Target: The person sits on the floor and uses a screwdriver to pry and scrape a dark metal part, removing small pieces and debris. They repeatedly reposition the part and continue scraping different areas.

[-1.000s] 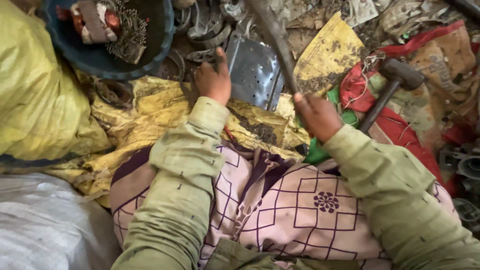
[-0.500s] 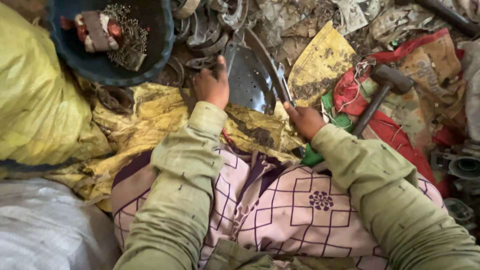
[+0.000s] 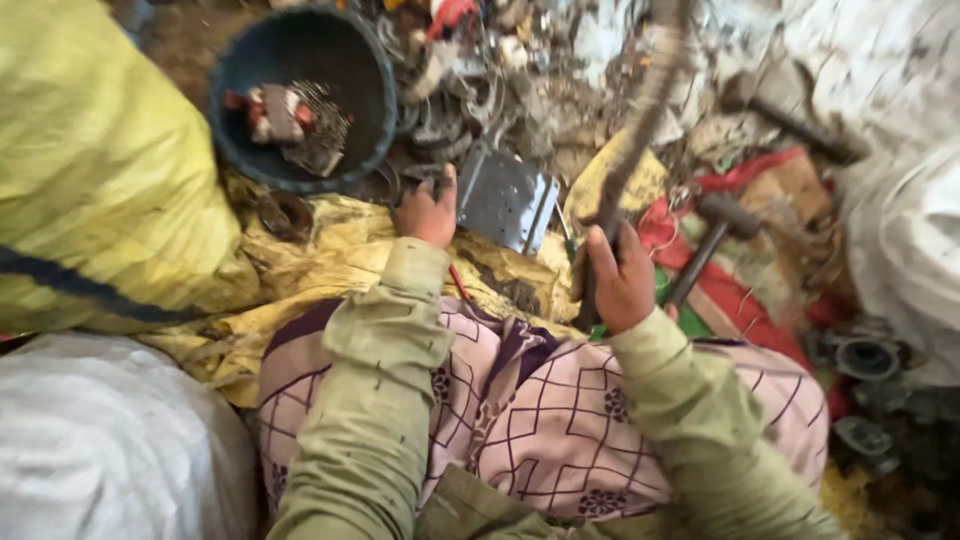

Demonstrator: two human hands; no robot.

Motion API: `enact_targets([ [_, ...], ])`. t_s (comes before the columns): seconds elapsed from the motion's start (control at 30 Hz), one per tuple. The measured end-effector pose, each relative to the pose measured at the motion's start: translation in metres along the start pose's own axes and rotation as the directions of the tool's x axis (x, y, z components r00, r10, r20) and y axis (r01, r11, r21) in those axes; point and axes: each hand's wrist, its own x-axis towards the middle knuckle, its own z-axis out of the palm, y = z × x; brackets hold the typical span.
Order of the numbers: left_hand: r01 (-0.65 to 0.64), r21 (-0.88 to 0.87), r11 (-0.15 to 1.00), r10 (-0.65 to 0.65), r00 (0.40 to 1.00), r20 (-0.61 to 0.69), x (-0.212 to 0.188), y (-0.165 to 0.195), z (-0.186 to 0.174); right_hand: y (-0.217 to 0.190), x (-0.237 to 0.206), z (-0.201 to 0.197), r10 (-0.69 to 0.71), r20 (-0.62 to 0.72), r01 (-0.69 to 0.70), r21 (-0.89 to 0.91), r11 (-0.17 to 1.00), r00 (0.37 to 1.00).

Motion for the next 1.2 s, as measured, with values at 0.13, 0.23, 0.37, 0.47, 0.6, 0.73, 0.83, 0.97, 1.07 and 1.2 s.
enact_targets([
  [0.13, 0.038, -0.432, 0.901, -0.033, 0.999, 0.020, -0.019, 0.008, -0.034, 0.013, -0.026, 0.027, -0.247, -0.205, 0.126, -0.469, 0.874, 0.947],
  [0.23, 0.004, -0.531, 0.847, -0.043, 0.997, -0.062, -0.059, -0.001, -0.060, 0.031, -0.030, 0.054, 0.095, 0.055, -0.008, -0.826, 0.564, 0.994],
  [0.37, 0.228, -0.538, 0.812, -0.260, 0.965, 0.016, -0.114, -0.023, -0.083, 0.024, -0.042, 0.062, 0.182, 0.025, -0.075, -0.849, 0.524, 0.983],
  [0.47, 0.250, -0.529, 0.811, -0.271, 0.962, 0.039, -0.122, -0.036, -0.086, 0.009, -0.051, 0.043, 0.125, -0.101, -0.152, -0.838, 0.524, 0.987],
  [0.6, 0.244, -0.672, 0.699, -0.307, 0.951, 0.026, -0.115, -0.034, -0.091, -0.074, -0.053, 0.005, -0.379, -0.120, 0.212, -0.657, 0.723, 0.918],
  [0.73, 0.217, -0.647, 0.731, -0.230, 0.971, 0.066, -0.111, -0.020, -0.092, -0.175, -0.036, -0.030, -0.595, -0.250, 0.534, -0.273, 0.800, 0.764],
  [0.83, 0.243, -0.729, 0.640, -0.225, 0.966, 0.125, -0.109, -0.013, -0.094, -0.196, -0.015, -0.032, -0.572, -0.342, 0.613, 0.014, 0.790, 0.746],
  [0.97, 0.369, -0.808, 0.460, -0.269, 0.925, 0.269, -0.103, -0.017, -0.092, -0.120, -0.001, 0.021, -0.526, -0.401, 0.400, -0.358, 0.844, 0.750],
  [1.07, 0.315, -0.756, 0.574, -0.251, 0.946, 0.204, -0.098, -0.025, -0.088, -0.036, -0.020, 0.070, 0.013, -0.087, -0.078, -0.814, 0.575, 0.996],
  [1.2, 0.153, -0.466, 0.871, -0.181, 0.983, -0.014, -0.092, -0.030, -0.084, 0.005, -0.036, 0.083, 0.316, -0.173, -0.323, -0.790, 0.521, 0.933],
])
